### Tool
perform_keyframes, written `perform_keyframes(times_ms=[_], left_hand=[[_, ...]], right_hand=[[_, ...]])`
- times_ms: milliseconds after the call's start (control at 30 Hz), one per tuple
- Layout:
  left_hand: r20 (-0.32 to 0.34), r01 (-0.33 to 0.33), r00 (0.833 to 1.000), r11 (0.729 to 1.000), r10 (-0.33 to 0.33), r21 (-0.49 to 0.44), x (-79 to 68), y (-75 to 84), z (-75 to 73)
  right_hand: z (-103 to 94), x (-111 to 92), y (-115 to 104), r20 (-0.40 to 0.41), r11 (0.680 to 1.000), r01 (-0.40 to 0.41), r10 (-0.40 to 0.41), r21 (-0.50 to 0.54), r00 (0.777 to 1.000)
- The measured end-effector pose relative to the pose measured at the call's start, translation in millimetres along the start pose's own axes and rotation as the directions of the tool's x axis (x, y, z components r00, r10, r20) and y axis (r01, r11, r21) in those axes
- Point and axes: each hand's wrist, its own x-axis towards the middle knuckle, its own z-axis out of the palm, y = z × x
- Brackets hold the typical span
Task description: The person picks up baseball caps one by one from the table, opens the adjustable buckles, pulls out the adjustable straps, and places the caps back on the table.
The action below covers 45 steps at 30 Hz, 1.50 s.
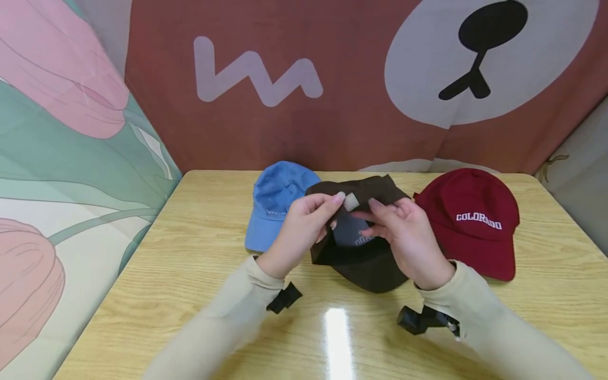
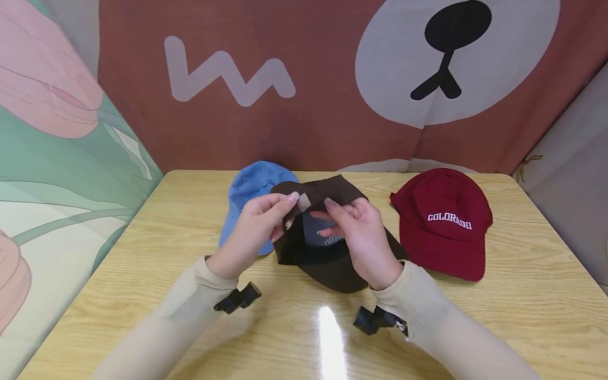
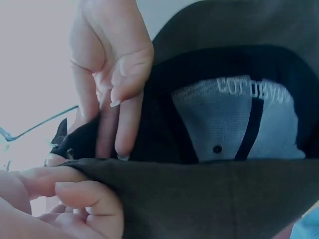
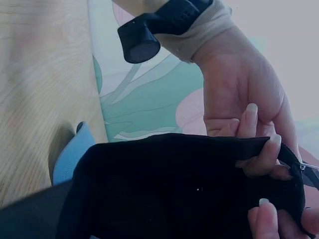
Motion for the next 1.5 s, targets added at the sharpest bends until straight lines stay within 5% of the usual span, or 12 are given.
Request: perform_keyframes(times_ms=[400,567,700,833,1067,1233,1333,1400,1500], left_hand=[[-0.054,0.004,0.998,0.99,-0.012,-0.143,6.4,6.4,-0.7],[-0.091,-0.021,0.996,0.982,0.004,-0.187,6.6,7.8,2.0],[-0.095,-0.027,0.995,0.977,0.007,-0.214,7.1,8.0,4.9],[-0.081,-0.026,0.997,0.979,0.01,-0.202,6.2,8.2,7.3],[-0.04,0.018,0.999,0.993,-0.023,-0.119,2.1,8.9,9.7],[0.001,-0.06,0.998,0.995,0.06,0.08,0.2,9.0,9.8],[0.015,-0.194,0.98,0.932,0.199,0.306,-2.6,6.4,9.1],[0.019,-0.299,0.944,0.833,0.328,0.466,-4.9,4.2,8.8],[0.036,-0.42,0.852,0.641,0.522,0.643,-6.0,1.0,8.4]], right_hand=[[-5.1,2.3,-2.5,0.1,0.993,0.003,0.009,-0.119,0.995],[-5.1,2.1,0.2,0.023,0.958,0.155,-0.154,-0.243,0.988],[-3.0,4.3,3.8,-0.038,0.924,0.297,-0.315,-0.239,0.948],[0.5,6.0,4.0,-0.011,0.84,0.41,-0.443,-0.354,0.897],[1.7,6.8,0.2,0.081,0.59,0.531,-0.62,-0.608,0.78],[-2.1,6.2,-3.6,0.101,0.466,0.529,-0.675,-0.709,0.73],[-4.1,6.6,-5.3,0.118,0.425,0.535,-0.693,-0.73,0.711],[-5.4,6.8,-6.0,0.132,0.394,0.539,-0.704,-0.744,0.698],[-7.3,7.4,-7.8,0.161,0.337,0.543,-0.719,-0.769,0.676]])
